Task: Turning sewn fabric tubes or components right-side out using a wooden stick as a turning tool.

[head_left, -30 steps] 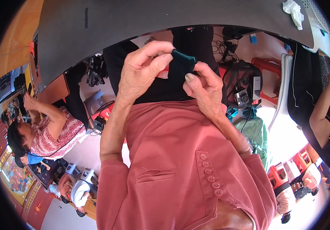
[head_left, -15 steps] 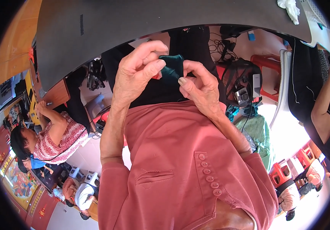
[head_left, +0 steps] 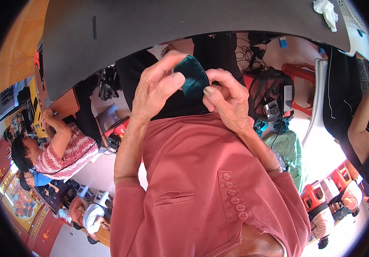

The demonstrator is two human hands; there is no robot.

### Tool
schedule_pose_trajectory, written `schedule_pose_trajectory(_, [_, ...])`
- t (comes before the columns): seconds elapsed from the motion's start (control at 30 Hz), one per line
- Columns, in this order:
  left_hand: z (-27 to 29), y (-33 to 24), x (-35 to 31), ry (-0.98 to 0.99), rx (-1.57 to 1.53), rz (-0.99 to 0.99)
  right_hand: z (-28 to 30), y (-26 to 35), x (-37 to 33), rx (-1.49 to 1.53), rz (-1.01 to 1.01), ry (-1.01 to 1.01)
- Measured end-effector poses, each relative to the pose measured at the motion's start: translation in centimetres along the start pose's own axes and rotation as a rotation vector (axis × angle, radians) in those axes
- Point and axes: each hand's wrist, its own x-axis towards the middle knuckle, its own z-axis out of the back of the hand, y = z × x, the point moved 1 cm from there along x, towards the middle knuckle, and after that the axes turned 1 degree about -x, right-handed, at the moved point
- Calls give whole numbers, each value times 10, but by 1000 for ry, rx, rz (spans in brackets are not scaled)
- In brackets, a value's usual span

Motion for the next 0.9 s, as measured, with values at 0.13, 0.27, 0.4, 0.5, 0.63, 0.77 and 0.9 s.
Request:
schedule_pose_trajectory(0.13, [-7, 1, 3, -77, -229, 37, -5, -1, 1, -82, 60, -38])
schedule_pose_trajectory(0.27, [-11, 8, 0, -70, -288, 53, -8, -4, -2, -17, -1, -79])
schedule_pose_trajectory(0.4, [-14, 7, -1, -92, -255, 25, -8, -6, -4, 17, -13, -129])
schedule_pose_trajectory(0.5, [-18, -3, -1, -111, -206, 31, -8, -8, -6, -11, -3, -159])
schedule_pose_trajectory(0.63, [-18, -6, -2, -207, 228, -62, -7, -11, -4, -17, -9, -186])
schedule_pose_trajectory(0.77, [-21, -13, -4, -237, 287, -48, -9, -9, -5, -19, -18, -238])
schedule_pose_trajectory(0.9, [-14, -8, -1, -155, -251, 156, -11, -9, -7, -64, 13, -196])
